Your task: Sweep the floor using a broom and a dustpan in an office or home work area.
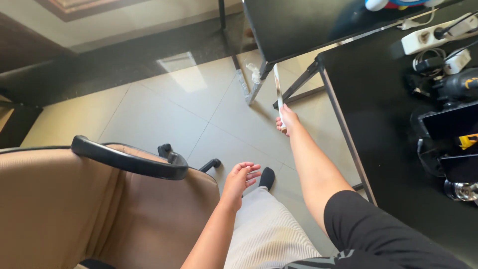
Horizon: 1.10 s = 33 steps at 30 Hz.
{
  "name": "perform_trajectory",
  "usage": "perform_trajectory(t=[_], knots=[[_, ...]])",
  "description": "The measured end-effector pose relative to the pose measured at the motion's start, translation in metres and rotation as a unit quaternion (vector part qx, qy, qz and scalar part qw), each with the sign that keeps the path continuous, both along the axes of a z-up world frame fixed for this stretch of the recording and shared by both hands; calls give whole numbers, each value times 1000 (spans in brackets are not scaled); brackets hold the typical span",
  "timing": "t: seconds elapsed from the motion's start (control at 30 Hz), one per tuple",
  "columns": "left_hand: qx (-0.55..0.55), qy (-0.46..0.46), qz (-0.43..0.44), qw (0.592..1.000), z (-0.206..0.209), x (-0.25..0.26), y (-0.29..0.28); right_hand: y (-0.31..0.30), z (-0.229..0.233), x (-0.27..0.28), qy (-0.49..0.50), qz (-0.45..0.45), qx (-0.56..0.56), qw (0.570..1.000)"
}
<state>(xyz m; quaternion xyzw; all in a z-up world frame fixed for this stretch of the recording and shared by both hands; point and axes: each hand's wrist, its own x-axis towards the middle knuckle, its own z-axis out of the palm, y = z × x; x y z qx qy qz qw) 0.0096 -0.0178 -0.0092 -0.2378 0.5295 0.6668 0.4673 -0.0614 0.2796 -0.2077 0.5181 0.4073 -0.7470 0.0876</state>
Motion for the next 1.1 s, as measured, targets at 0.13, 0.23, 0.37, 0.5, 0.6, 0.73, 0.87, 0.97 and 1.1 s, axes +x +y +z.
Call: perform_trajectory(t=[0.13,0.23,0.37,0.5,0.6,0.73,0.87,0.97,1.1], knots=[[0,-9,-18,1000,0,9,3,-26,15,60,-62,22,-24,998],[18,-1,-26,1000,-6,11,11,-56,68,156,-73,1,-104,992],[45,21,-42,998,5,7,24,-66,162,272,-80,-104,-268,954],[58,33,-58,996,9,9,30,-57,231,300,-47,-133,-279,950],[65,37,-54,996,11,16,27,-60,194,292,-39,-105,-186,976],[56,38,-69,995,20,36,18,-74,123,305,-15,-74,-276,958],[61,30,-61,996,10,46,1,-103,191,351,-120,-105,-210,965],[61,42,-68,995,8,47,-7,-99,251,377,-147,9,-113,983],[60,46,-62,995,0,50,-11,-120,212,344,-124,76,-36,989]])
